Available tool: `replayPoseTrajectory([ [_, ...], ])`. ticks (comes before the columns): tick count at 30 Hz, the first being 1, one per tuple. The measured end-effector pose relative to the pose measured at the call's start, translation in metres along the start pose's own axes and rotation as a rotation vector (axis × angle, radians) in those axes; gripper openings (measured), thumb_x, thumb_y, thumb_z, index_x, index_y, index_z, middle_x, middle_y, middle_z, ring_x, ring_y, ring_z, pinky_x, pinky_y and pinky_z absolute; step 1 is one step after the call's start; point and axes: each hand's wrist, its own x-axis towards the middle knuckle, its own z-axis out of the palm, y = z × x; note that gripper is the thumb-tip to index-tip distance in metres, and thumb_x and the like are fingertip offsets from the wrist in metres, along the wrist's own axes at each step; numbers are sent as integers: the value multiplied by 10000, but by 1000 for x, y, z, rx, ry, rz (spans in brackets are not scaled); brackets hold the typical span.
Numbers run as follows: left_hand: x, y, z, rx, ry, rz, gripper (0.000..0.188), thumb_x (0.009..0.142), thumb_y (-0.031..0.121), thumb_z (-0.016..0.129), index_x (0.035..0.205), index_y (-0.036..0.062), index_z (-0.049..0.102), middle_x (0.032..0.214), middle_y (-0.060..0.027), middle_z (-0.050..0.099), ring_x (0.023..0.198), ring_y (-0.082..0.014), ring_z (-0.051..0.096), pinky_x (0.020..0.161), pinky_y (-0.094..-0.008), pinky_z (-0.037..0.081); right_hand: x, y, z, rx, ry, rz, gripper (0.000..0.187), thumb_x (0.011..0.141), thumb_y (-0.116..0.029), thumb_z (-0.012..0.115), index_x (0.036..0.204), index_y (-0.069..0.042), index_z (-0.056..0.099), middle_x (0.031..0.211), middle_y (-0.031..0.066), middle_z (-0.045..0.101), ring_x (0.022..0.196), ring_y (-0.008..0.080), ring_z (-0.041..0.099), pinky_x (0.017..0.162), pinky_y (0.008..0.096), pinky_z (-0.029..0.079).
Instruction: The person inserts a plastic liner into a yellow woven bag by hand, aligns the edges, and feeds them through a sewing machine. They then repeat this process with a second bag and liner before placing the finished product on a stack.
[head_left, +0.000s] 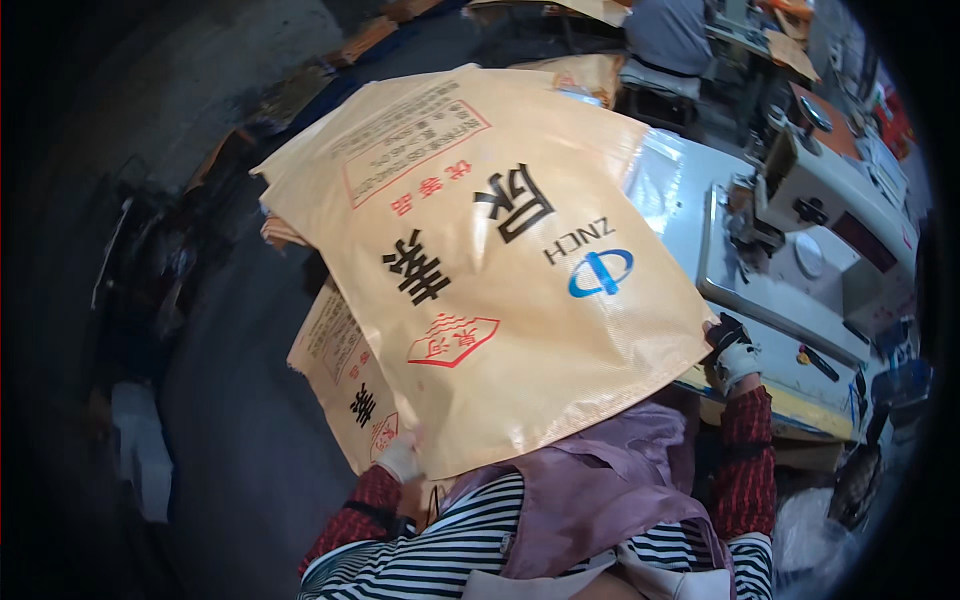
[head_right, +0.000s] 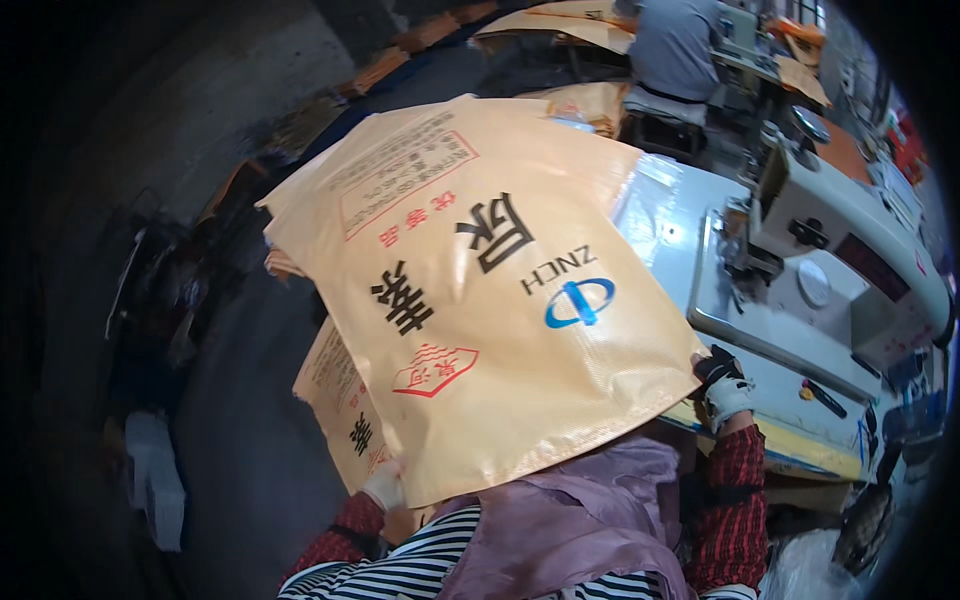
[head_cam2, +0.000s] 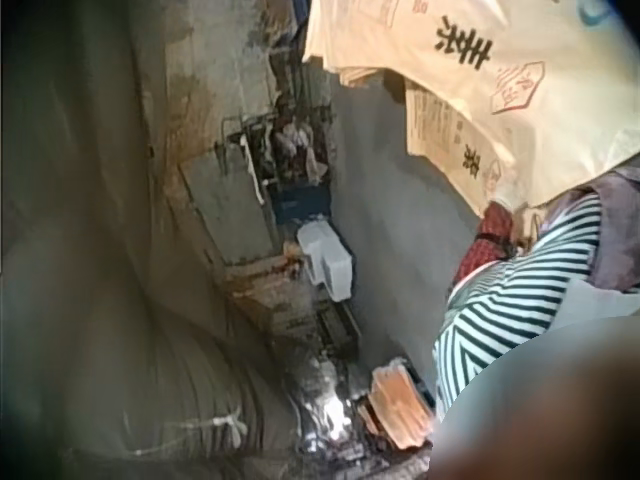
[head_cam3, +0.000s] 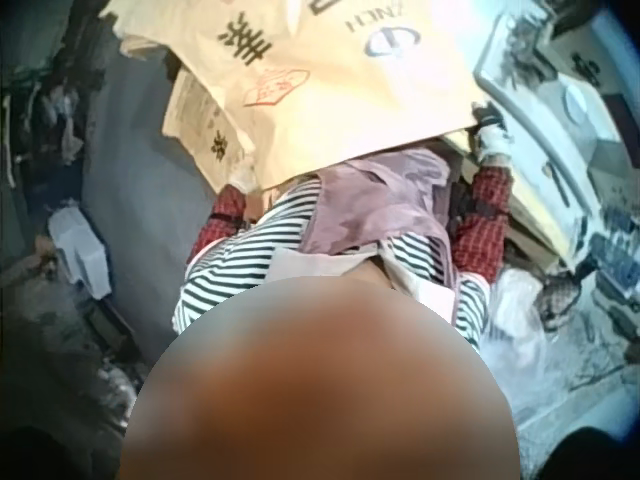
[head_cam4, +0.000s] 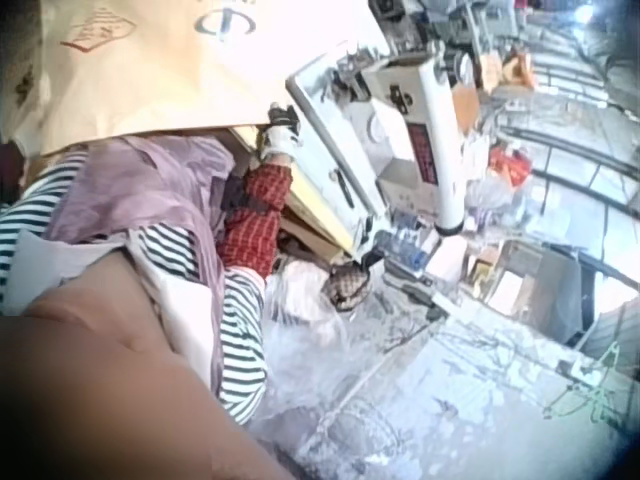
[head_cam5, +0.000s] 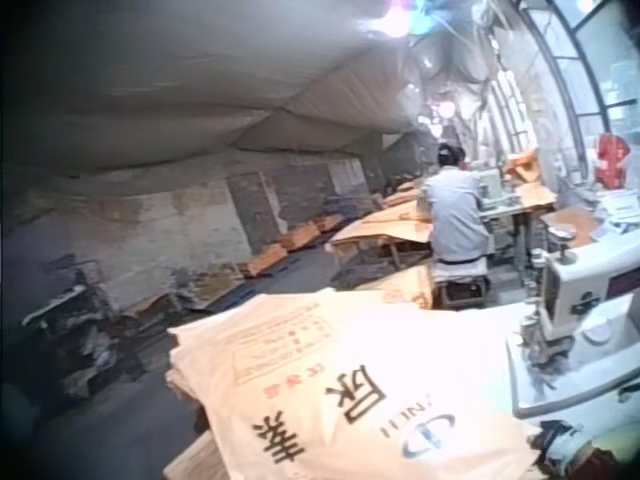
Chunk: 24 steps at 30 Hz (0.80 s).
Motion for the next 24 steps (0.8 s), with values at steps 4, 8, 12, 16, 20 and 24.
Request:
replayPoseTrajectory([
  [4, -16, -22, -54, 764, 514, 216, 413, 887, 327, 523, 1070, -36, 593, 1062, -151, 636, 974, -233, 595, 839, -350, 458, 20, 2, 24, -395, -62, -75, 334, 829, -284, 583, 1012, -7, 621, 843, 87, 650, 815, 195, 611, 722, 329, 465],
  [8, -79, 12, -98, 1145, 884, 844, 307, 900, 278, 501, 1000, 17, 626, 797, -174, 646, 680, -303, 621, 629, -407, 471, -11, 20, 103, -729, -441, -1040, 269, 887, -265, 486, 1029, -70, 604, 876, 135, 609, 843, 284, 579, 761, 364, 457],
  [12, -129, -4, -168, 1441, 1223, 649, 294, 931, 230, 423, 942, 0, 605, 814, -231, 617, 780, -378, 614, 634, -438, 465, -97, -35, 182, -1043, -728, -506, 244, 891, -287, 448, 1032, -186, 619, 916, 138, 610, 850, 281, 586, 731, 379, 463],
  [16, -155, -47, -255, 1102, 1257, 599, 300, 942, 229, 412, 986, -21, 573, 800, -197, 615, 745, -320, 617, 640, -419, 476, -118, -58, 241, -461, -971, -132, 185, 897, -295, 492, 947, -182, 629, 826, -18, 619, 578, 130, 571, 490, 279, 401],
  [20, -154, -74, -294, 499, 1204, 581, 347, 951, 249, 319, 980, 3, 562, 867, -96, 600, 763, -189, 577, 677, -288, 474, -95, -71, 316, -1247, -1123, -837, 287, 885, -315, 462, 1123, -176, 540, 962, 63, 648, 966, 216, 587, 822, 408, 375],
  [24, -92, -44, -191, 1080, 1319, 172, 223, 905, 177, 465, 931, -25, 557, 826, -139, 622, 691, -242, 598, 607, -389, 474, -45, -49, 369, -912, -813, -192, 249, 809, -253, 524, 979, -82, 584, 916, 168, 618, 831, 344, 607, 720, 416, 486],
])
